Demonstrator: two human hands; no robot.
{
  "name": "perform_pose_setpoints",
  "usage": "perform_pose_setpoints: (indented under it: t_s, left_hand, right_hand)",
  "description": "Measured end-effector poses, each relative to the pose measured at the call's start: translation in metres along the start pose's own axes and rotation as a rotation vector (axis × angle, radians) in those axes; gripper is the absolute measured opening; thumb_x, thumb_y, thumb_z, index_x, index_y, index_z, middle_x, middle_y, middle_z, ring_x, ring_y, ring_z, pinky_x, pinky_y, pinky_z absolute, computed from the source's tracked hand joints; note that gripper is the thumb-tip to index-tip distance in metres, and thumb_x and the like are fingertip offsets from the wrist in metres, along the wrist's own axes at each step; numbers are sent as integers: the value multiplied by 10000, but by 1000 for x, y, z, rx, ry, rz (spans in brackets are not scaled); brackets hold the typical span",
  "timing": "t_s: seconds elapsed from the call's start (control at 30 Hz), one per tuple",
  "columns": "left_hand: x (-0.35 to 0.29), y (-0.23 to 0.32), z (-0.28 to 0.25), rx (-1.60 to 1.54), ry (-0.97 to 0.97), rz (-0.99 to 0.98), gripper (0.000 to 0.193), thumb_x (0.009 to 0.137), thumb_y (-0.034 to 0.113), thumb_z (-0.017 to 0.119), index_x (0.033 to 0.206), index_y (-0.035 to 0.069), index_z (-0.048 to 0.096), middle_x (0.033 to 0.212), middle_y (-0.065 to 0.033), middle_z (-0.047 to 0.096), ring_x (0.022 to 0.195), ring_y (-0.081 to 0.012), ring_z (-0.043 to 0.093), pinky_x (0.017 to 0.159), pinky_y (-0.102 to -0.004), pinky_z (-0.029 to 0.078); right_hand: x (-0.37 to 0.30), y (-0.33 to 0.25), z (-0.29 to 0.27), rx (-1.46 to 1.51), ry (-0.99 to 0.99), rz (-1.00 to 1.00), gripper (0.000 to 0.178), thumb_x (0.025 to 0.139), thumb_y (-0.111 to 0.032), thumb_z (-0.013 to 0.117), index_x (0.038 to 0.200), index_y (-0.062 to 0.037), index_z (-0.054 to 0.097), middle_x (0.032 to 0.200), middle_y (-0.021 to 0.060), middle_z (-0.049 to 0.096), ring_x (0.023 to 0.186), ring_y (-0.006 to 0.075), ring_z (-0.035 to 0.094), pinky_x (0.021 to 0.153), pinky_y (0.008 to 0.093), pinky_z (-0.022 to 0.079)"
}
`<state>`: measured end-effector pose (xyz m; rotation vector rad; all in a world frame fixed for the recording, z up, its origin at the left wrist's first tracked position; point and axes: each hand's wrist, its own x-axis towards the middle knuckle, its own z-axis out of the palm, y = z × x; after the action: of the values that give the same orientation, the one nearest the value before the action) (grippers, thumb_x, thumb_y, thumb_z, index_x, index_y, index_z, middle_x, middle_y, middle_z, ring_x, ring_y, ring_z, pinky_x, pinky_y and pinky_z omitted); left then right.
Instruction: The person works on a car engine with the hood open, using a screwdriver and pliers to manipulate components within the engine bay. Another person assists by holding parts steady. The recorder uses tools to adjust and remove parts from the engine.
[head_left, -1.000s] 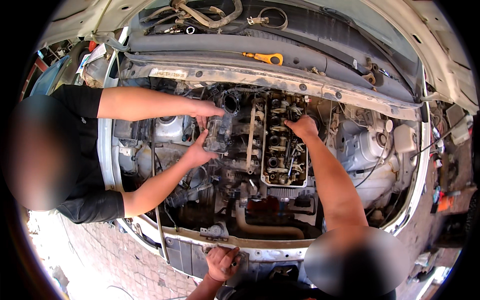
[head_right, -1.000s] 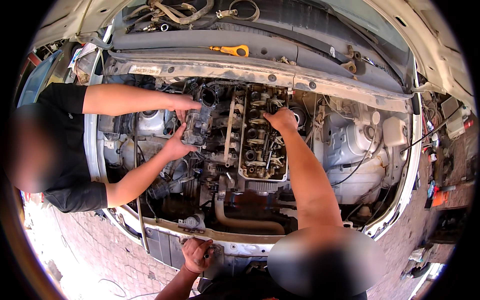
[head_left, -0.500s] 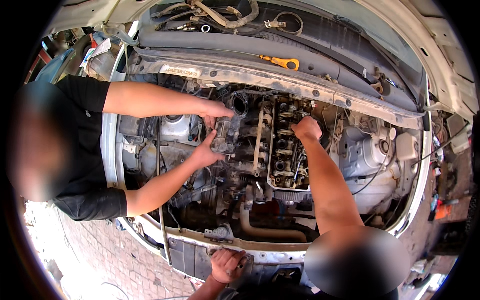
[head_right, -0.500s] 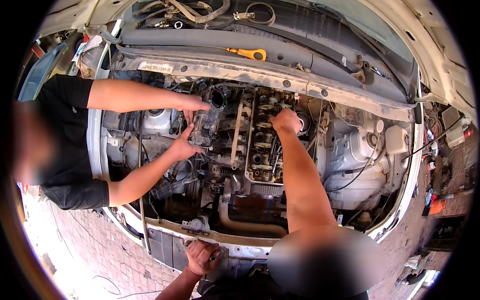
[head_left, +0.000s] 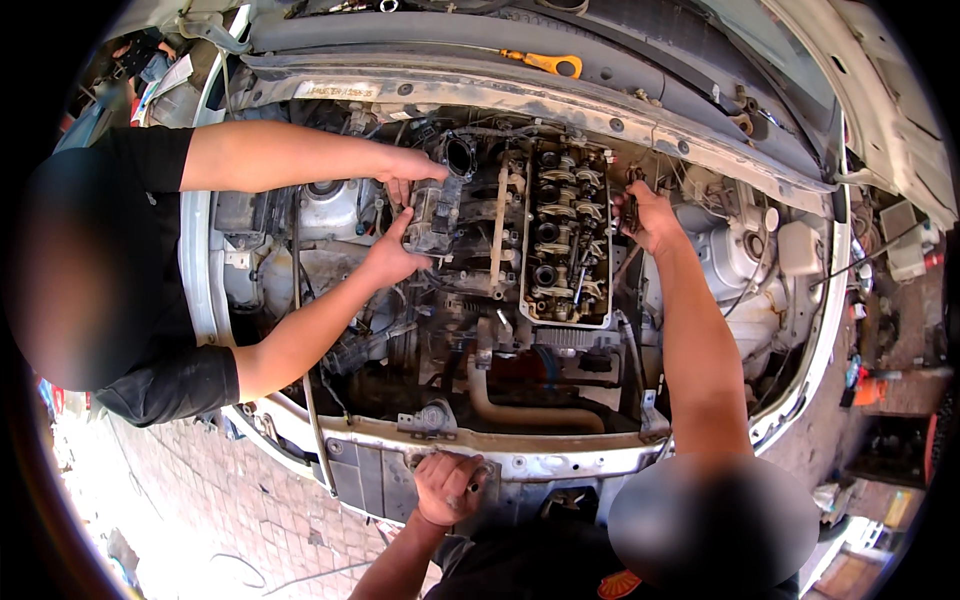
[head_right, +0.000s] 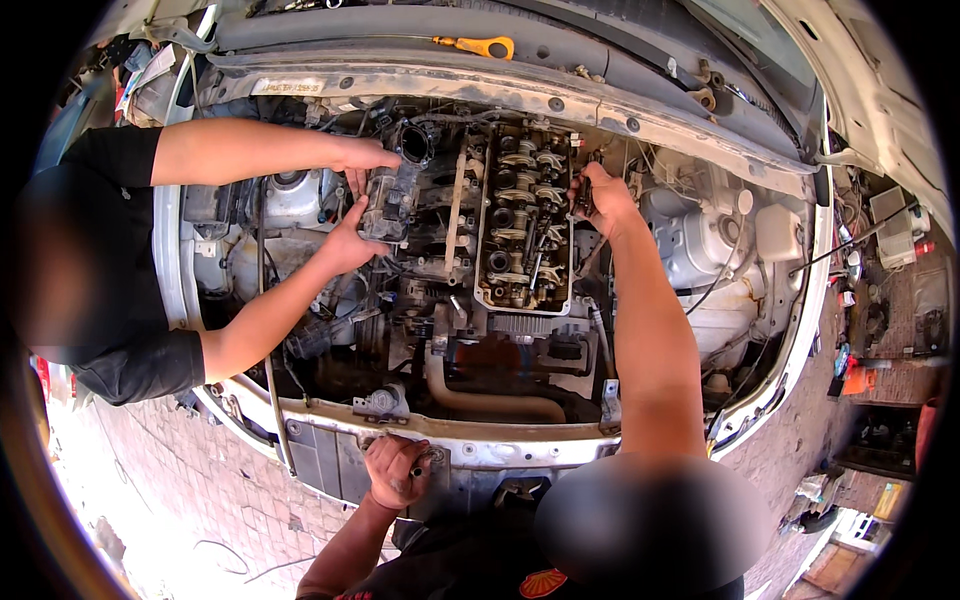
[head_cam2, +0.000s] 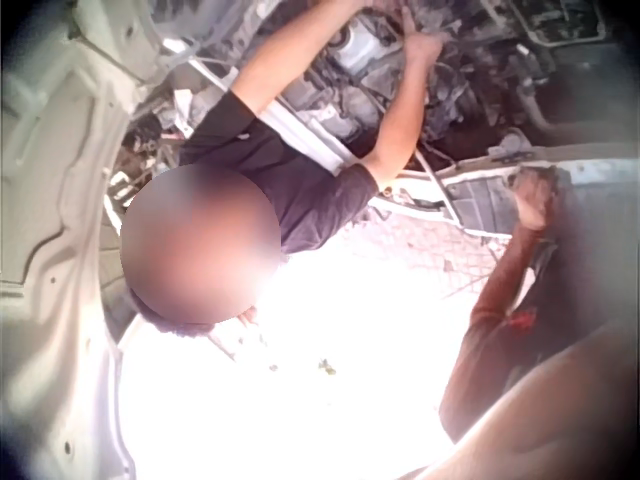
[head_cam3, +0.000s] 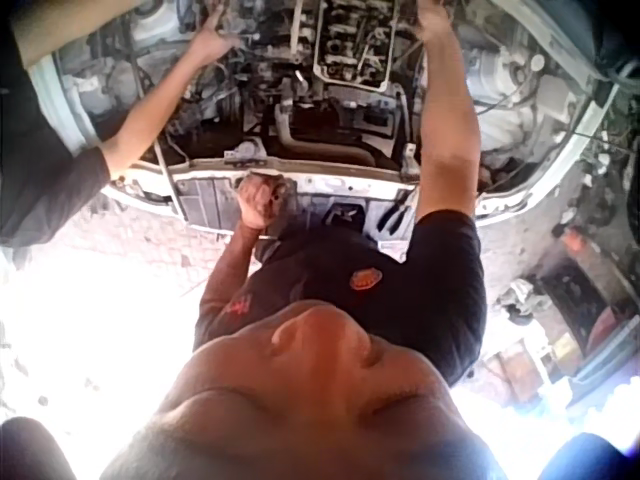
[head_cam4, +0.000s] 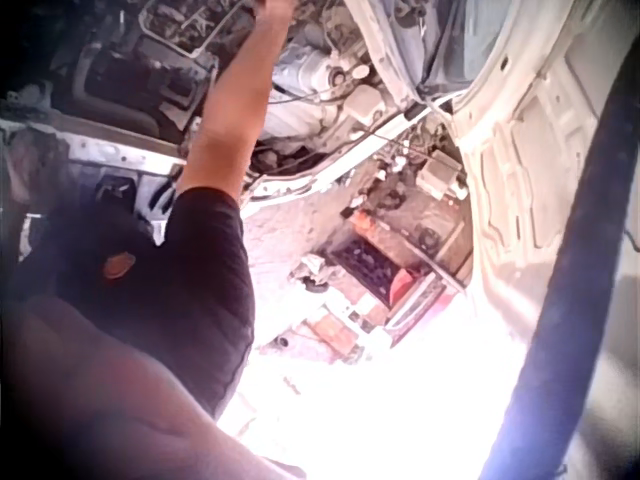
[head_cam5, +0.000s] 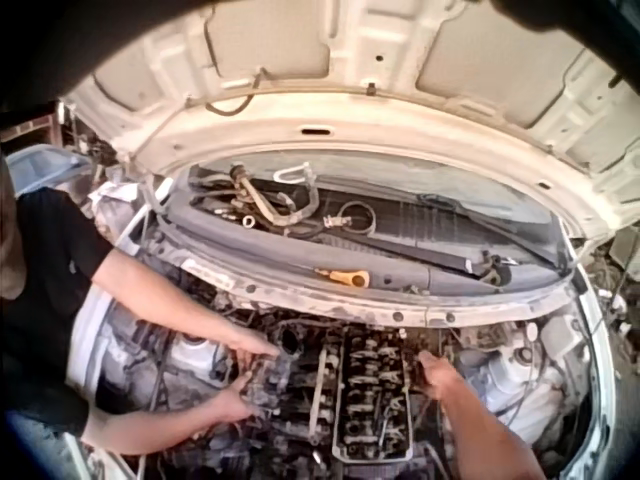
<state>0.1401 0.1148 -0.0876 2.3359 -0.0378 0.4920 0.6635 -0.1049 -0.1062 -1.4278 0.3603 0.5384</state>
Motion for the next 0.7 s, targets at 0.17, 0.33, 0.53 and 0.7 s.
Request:
perform_pose_setpoints:
  t_s: [0.17, 0.33, 0.53, 0.7]
  left_hand:
    - [6, 1, 0, -4, 6, 25, 284, 763, 72, 791, 1043, 60, 745, 911, -93, 710, 767, -316, 690, 681, -445, 544]
    - [7, 4, -3, -36, 34, 17, 251, 763, 46, 772, 1012, 45, 739, 902, -117, 696, 759, -345, 668, 688, -456, 526]
    - [7, 4, -2, -46, 41, 38, 241, 784, 50, 780, 1022, 38, 742, 896, -123, 697, 766, -348, 675, 694, -460, 535]
    - [4, 2, -3, -36, 55, 45, 259, 794, 70, 798, 1046, 42, 747, 893, -113, 707, 783, -331, 695, 707, -451, 552]
  right_hand:
    - [-32, 37, -17, 79, 61, 22, 195, 1056, -187, 652, 939, -37, 608, 765, 73, 595, 605, 195, 548, 576, 417, 535]
    - [-58, 72, 20, -534, 141, 9, 456, 889, -367, 918, 800, 3, 667, 766, 105, 682, 612, 221, 637, 531, 438, 495]
    - [-62, 83, 42, -1007, 372, -75, 648, 753, -498, 973, 942, 84, 762, 990, 240, 794, 930, 386, 779, 812, 499, 610]
    - [-86, 70, 71, -1181, 440, 29, 549, 820, -471, 885, 1218, -102, 806, 1295, 125, 783, 1195, 321, 748, 985, 467, 612]
